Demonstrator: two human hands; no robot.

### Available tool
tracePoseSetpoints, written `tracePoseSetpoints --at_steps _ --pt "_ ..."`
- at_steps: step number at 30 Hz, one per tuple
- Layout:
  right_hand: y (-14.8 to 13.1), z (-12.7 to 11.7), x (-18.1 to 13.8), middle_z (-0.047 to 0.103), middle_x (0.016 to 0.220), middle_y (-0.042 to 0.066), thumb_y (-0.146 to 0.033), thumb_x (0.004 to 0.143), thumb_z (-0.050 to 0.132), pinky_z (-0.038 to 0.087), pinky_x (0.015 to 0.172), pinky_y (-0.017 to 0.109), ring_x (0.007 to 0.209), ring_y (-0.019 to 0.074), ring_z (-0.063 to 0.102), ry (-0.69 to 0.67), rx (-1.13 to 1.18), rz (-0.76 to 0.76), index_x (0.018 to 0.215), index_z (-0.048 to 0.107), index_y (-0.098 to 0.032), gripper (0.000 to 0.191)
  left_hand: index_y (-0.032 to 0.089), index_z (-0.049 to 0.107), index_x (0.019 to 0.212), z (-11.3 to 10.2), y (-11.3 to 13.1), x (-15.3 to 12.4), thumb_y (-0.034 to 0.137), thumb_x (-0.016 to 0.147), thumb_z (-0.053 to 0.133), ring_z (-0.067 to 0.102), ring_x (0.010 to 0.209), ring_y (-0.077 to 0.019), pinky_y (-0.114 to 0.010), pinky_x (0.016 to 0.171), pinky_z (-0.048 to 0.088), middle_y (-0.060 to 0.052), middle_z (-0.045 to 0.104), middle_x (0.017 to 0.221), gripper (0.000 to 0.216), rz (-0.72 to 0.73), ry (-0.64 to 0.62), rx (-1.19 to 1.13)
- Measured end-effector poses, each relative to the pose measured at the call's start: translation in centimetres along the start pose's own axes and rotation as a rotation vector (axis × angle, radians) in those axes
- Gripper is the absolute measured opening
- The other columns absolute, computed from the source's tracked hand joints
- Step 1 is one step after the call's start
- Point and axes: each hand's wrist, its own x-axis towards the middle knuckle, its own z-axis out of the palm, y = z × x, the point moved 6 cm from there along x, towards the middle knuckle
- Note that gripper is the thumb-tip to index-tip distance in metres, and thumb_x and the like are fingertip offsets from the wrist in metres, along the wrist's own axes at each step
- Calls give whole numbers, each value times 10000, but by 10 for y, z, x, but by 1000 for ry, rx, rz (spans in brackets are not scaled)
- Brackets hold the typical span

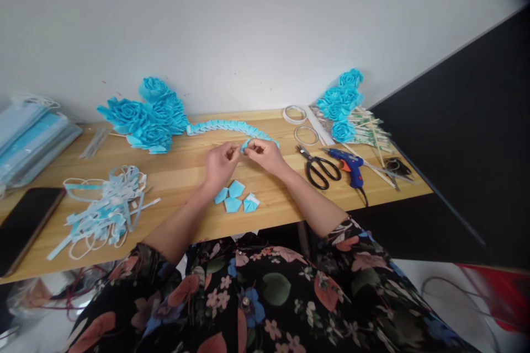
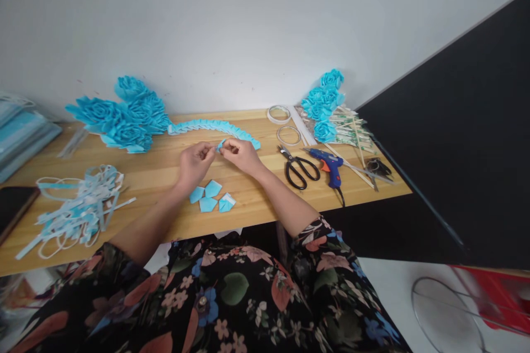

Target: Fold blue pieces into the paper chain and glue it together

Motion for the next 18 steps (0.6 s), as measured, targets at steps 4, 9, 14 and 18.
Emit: tracePoseSetpoints --at_steps 4,9,14,18 --pt "-1 0 0 523 633 -27 -382 763 604 328 579 248 571 96 394 -9 16 11 664 553 -188 224 173 693 739 0 -4 1 308 823 579 487 556 -109 -239 559 358 11 624 615 196 -51 9 -81" --pt "1 -1 1 479 620 -35 -396 764 608 309 574 251 566 94 362 -10 42 17 663 544 -189 240 176 679 713 4 -13 3 343 798 597 484 582 -112 -235 562 365 8 628 638 204 -124 7 -228" --pt "3 -2 1 455 614 -35 -415 764 605 312 578 252 581 99 363 2 43 34 660 526 -193 257 176 685 722 4 -15 5 366 780 608 481 587 -110 -236 566 373 3 643 664 213 -157 8 -302" --pt "3 -2 1 468 617 -31 -420 763 601 311 573 251 581 101 372 4 38 34 670 551 -189 255 178 689 740 0 -6 2 390 797 613 477 580 -110 -235 560 370 7 629 638 233 -116 23 -251"
